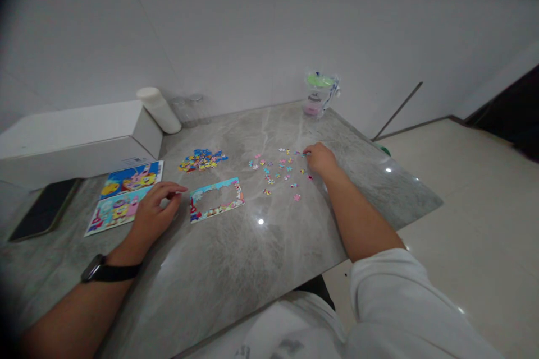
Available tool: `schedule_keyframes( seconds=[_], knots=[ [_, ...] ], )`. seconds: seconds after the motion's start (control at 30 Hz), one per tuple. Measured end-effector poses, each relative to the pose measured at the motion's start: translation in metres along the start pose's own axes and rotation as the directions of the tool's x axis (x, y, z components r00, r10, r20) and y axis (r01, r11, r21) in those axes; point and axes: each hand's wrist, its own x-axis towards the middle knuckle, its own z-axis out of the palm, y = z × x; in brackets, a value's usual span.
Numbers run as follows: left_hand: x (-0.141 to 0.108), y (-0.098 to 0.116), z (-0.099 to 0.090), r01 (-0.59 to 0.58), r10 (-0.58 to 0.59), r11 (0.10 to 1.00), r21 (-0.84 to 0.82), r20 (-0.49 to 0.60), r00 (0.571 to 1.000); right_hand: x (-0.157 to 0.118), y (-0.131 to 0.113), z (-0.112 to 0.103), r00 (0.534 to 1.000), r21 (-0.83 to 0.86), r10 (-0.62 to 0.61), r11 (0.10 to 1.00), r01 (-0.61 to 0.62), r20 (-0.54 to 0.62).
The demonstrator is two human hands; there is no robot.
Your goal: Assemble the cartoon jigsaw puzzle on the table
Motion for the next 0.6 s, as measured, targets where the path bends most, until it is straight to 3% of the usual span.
schedule_keyframes(
  seconds=[0.23,0.6],
  knots=[
    [-0.001,-0.002,0.001,-0.006,0.006,1.0,-0.009,0.0,1.0,0.001,-0.003,-0.005,0.994,-0.03,0.077,0.997,-0.075,0.079],
    [0.0,-0.001,0.0,-0.021,0.021,1.0,0.001,0.008,1.0,0.0,-0.009,-0.012,0.99,-0.124,0.058,0.991,-0.042,0.131]
  ],
)
